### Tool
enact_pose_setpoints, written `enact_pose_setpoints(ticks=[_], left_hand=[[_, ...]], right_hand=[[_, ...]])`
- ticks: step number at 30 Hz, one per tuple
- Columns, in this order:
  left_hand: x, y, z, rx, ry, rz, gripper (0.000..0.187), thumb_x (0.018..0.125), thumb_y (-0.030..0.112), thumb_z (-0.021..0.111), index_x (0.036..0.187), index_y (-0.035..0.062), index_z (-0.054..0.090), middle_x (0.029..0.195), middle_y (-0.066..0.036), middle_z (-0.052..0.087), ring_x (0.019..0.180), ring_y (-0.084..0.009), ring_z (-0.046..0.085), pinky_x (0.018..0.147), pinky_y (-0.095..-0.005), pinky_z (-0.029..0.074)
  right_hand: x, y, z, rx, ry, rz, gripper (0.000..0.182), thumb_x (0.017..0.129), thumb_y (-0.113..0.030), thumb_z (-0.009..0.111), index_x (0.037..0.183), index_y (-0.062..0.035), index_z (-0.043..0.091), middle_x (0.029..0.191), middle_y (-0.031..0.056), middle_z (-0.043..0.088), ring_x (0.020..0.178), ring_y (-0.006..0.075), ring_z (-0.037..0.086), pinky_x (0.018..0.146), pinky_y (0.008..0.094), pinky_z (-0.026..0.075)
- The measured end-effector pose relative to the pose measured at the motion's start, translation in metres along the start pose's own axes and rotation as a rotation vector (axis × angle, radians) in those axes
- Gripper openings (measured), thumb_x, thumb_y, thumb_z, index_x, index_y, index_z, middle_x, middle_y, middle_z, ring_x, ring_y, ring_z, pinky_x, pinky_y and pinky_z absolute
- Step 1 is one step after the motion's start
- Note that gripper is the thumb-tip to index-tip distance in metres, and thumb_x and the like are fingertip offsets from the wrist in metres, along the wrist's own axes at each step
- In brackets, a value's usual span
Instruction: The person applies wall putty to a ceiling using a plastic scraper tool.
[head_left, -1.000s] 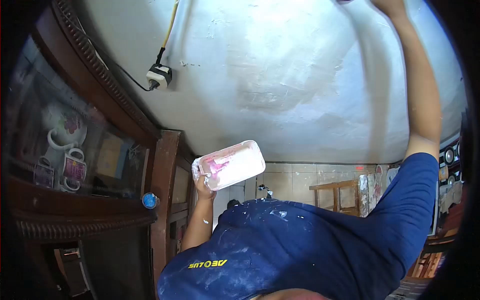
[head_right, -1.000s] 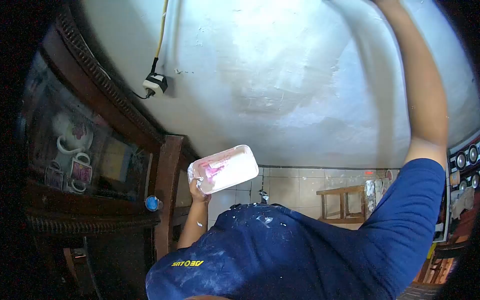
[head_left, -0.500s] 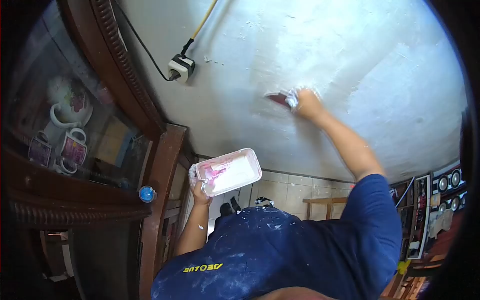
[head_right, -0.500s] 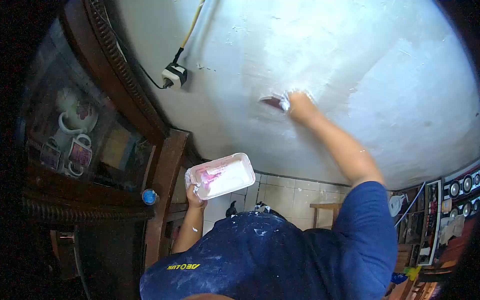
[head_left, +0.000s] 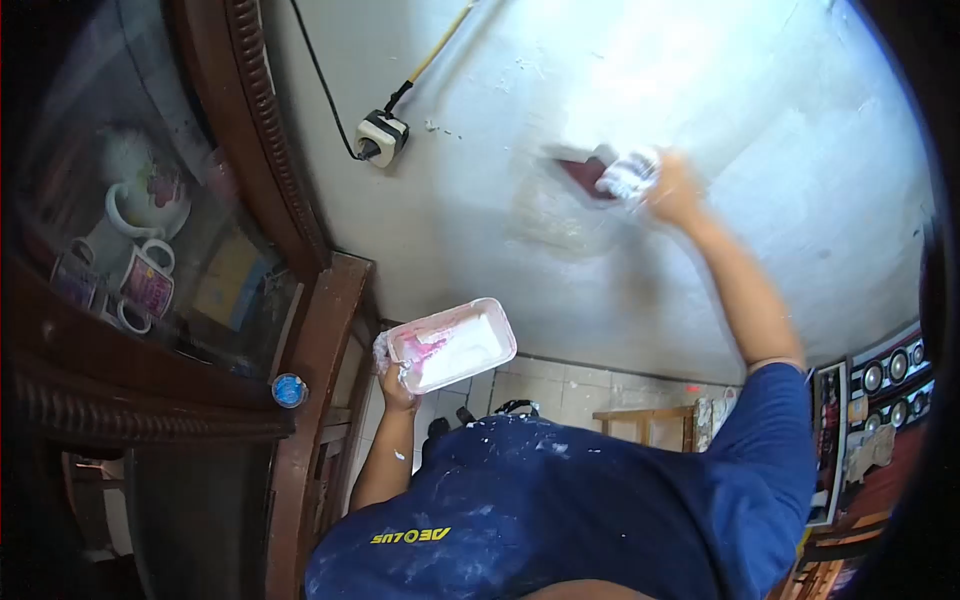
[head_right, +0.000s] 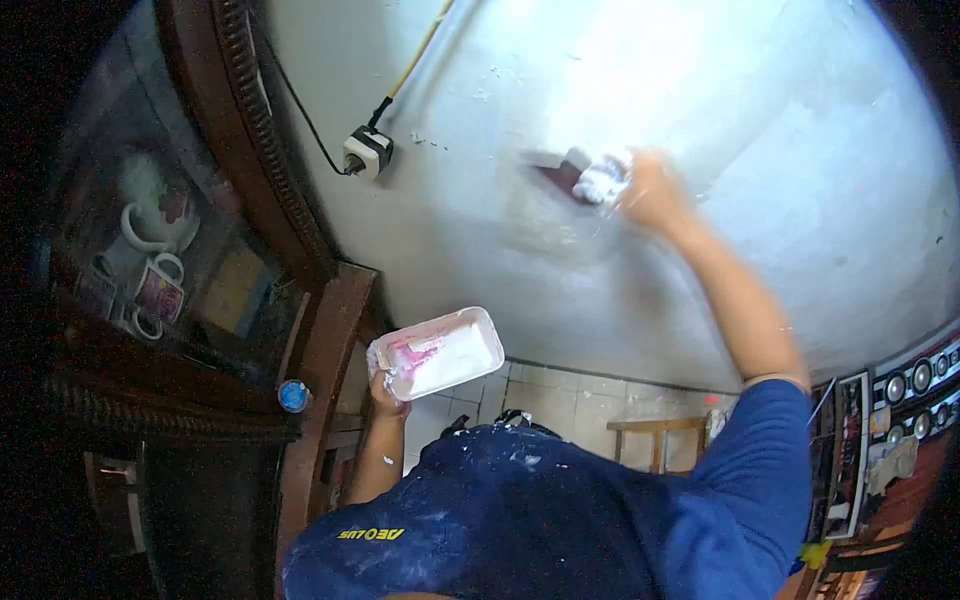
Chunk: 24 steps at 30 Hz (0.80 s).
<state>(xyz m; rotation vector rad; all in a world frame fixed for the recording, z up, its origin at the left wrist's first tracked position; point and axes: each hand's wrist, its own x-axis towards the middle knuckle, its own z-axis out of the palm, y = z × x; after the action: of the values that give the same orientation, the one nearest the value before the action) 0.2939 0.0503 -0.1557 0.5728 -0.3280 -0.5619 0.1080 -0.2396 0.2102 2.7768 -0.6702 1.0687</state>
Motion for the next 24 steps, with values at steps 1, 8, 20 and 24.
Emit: enact_pose_setpoints(ticks=[1, 8, 20, 24], left_hand=[[0.001, 0.001, 0.002, -0.028, -0.022, -0.037, 0.044, 0.079, 0.012, 0.046, 0.123, 0.0018, 0.044, 0.117, -0.013, 0.052, 0.109, -0.0247, 0.054, 0.095, -0.0362, 0.044], [0.002, -0.001, 0.002, 0.046, -0.075, 0.108, 0.038, 0.081, 0.015, 0.05, 0.117, 0.002, 0.046, 0.113, -0.013, 0.052, 0.107, -0.0254, 0.054, 0.093, -0.0376, 0.045], [0.001, 0.011, 0.036, -0.014, -0.066, 0.02, 0.048, 0.079, 0.01, 0.048, 0.126, 0.0017, 0.04, 0.121, -0.013, 0.049, 0.115, -0.025, 0.048, 0.099, -0.0384, 0.039], [0.027, 0.007, 0.06, 0.172, -0.19, 0.18, 0.056, 0.07, 0.012, 0.048, 0.123, 0.0001, 0.038, 0.124, -0.017, 0.047, 0.118, -0.0271, 0.046, 0.105, -0.0388, 0.031]], right_hand=[[-0.014, 0.004, 0.052, 0.236, -0.284, -0.101, 0.025, 0.074, -0.025, 0.073, 0.086, -0.0039, 0.065, 0.084, 0.0202, 0.063, 0.077, 0.0363, 0.061, 0.068, 0.0426, 0.047], [0.028, 0.008, 0.108, -0.045, -0.217, -0.137, 0.019, 0.077, -0.018, 0.061, 0.084, -0.0005, 0.059, 0.08, 0.0235, 0.061, 0.078, 0.0408, 0.059, 0.073, 0.0489, 0.046], [0.105, -0.031, -0.172, 0.353, 0.478, -0.351, 0.02, 0.07, -0.013, 0.077, 0.073, -0.0001, 0.061, 0.062, 0.0068, 0.061, 0.059, 0.0122, 0.057, 0.053, 0.0292, 0.047], [-0.014, -0.015, -0.03, 0.88, 0.03, 0.346, 0.027, 0.088, -0.017, 0.061, 0.111, -0.0045, 0.056, 0.097, 0.0019, 0.061, 0.085, 0.008, 0.058, 0.076, 0.024, 0.047]])
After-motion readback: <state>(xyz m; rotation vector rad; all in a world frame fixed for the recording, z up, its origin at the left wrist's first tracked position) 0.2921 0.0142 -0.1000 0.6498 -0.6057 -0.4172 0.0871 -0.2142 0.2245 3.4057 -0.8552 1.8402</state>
